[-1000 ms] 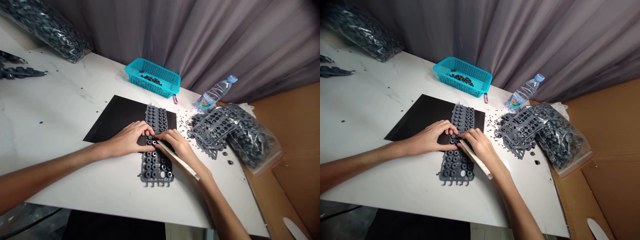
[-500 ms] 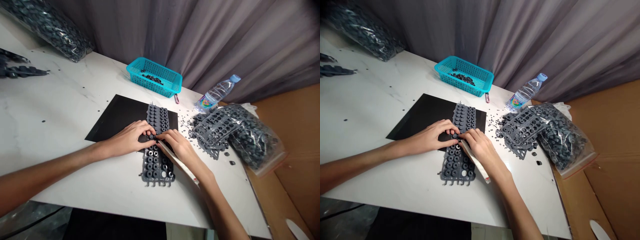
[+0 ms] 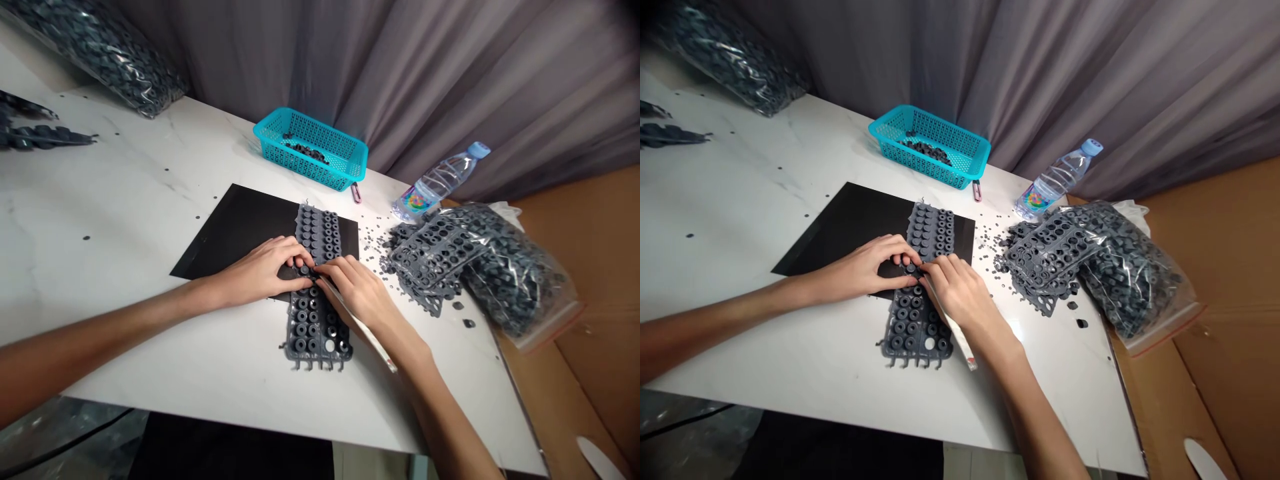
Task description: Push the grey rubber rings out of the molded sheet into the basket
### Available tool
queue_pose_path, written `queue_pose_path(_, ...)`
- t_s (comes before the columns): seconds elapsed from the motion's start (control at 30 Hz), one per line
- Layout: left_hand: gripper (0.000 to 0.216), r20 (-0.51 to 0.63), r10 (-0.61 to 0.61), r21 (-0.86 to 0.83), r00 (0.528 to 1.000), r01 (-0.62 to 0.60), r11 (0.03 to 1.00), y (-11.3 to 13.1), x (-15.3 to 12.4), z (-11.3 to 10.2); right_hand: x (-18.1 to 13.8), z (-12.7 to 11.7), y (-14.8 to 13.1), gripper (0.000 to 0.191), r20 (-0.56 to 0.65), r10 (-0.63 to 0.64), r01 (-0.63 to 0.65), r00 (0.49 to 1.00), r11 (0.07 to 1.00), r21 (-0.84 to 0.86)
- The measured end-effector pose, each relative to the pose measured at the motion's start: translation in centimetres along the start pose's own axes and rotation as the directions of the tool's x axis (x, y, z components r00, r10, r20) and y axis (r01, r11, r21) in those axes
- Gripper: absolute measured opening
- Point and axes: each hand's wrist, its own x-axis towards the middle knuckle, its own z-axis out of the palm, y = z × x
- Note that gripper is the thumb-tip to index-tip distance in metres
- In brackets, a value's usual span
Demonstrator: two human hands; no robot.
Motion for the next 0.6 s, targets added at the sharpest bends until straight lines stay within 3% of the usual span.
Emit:
queue_pose_path(0.1,0.030,0.020,0.003,-0.012,1.000,-0.003,1.000,-0.3,0.1,-0.1,0.1,0.3,-0.4,0.024,-0.025,0.059,-0.059,0.998,0.998,0.011)
queue_pose_path(0.17,0.031,0.029,-0.003,-0.016,1.000,0.003,1.000,-0.3,0.1,-0.1,0.1,0.0,-0.4,0.025,-0.088,0.163,-0.160,0.983,0.986,0.045)
queue_pose_path(0.3,0.031,0.049,-0.016,-0.020,0.999,0.017,1.000,-0.2,0.0,-0.1,-0.2,-1.5,0.4,0.027,-0.250,0.429,-0.391,0.868,0.901,0.189)
queue_pose_path(0.47,0.033,0.057,-0.011,-0.022,0.998,0.012,1.000,0.0,-0.2,-0.3,-0.8,-2.9,1.0,0.018,-0.064,0.345,-0.295,0.936,0.872,0.391)
queue_pose_path(0.6,0.033,0.044,-0.010,0.001,0.999,0.010,1.000,0.1,-0.2,-0.3,-0.5,-2.9,-0.2,0.014,0.038,0.268,-0.260,0.963,0.876,0.405)
